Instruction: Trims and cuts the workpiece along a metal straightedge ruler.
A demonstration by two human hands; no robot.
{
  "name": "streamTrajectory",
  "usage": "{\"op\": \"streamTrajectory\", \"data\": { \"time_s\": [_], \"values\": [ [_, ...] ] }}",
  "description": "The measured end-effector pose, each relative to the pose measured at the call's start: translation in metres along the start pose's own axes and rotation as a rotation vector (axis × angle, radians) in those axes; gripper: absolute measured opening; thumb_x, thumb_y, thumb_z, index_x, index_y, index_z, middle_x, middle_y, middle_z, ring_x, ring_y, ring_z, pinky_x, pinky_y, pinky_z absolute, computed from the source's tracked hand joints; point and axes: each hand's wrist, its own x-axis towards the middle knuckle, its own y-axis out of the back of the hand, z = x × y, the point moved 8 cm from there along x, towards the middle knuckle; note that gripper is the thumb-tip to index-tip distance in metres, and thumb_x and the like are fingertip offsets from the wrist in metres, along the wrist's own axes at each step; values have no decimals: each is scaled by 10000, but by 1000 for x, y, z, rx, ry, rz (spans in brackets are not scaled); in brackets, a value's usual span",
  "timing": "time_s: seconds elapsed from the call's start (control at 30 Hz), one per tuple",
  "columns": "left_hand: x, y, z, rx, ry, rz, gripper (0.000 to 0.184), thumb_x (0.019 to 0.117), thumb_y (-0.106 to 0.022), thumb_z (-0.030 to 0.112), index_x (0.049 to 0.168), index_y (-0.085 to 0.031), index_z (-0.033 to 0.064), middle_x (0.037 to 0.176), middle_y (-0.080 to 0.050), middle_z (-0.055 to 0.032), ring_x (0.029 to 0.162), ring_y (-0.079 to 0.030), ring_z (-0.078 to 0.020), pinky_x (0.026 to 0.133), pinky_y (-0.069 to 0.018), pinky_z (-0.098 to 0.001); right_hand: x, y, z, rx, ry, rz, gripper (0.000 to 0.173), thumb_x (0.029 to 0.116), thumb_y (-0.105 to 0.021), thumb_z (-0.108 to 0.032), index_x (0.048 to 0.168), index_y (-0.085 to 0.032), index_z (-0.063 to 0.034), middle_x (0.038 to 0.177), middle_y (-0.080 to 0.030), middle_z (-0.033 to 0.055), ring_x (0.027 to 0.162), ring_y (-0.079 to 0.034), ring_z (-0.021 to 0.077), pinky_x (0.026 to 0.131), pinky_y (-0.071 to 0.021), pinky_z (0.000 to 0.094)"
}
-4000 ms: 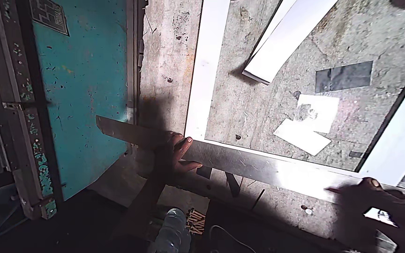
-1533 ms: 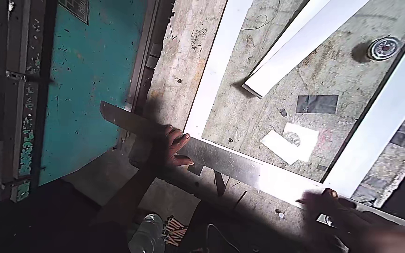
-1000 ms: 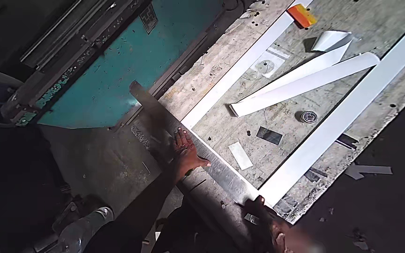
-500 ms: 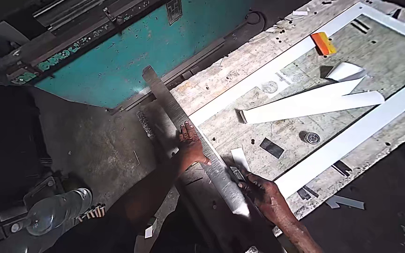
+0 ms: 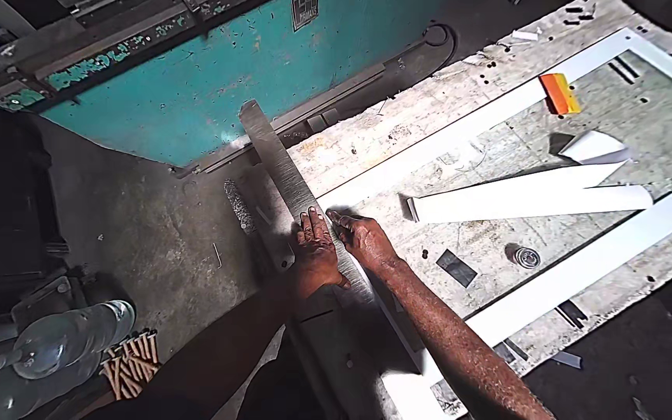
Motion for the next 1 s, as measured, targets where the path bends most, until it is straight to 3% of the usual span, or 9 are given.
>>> {"op": "streamTrajectory", "data": {
  "time_s": [0.2,0.37,0.83,0.93,1.0],
  "values": [
    [0,0,-1,-12,-1,14,1647,530,-812,808,1598,84,-68,1660,196,-305,1554,110,-490,1234,-67,-633,9,1,-6,-18,-22,-38,416,1013,-531,-217,1414,-642,-207,1200,-730,121,1095,-701,318,953,-549,508],
    [0,0,-1,-25,-11,25,1643,532,-818,799,1596,77,-76,1656,191,-317,1553,109,-495,1240,-56,-624,8,3,-8,-5,-43,-34,337,1005,-548,-223,1289,-702,-131,1168,-730,139,1097,-699,318,951,-548,507],
    [0,-1,-2,-45,-9,41,1631,526,-837,774,1601,48,-76,1665,187,-298,1561,92,-476,1239,-104,-610,7,1,-9,-9,-32,-33,350,1015,-529,-227,1307,-705,-146,1193,-734,120,1111,-702,297,977,-547,484],
    [-1,0,-2,-40,6,15,1636,526,-842,771,1602,61,-69,1667,198,-285,1562,107,-468,1239,-72,-624,11,1,-12,-26,-16,-75,306,1021,-525,-230,1210,-714,-81,1138,-728,159,1088,-697,336,948,-544,519],
    [-1,0,-1,-32,11,3,1639,527,-840,774,1601,67,-69,1668,196,-286,1559,113,-473,1227,-65,-647,13,2,-14,-41,-10,-114,315,1024,-533,-228,1229,-708,-66,1124,-724,180,1090,-691,359,949,-537,540]
  ]
}}
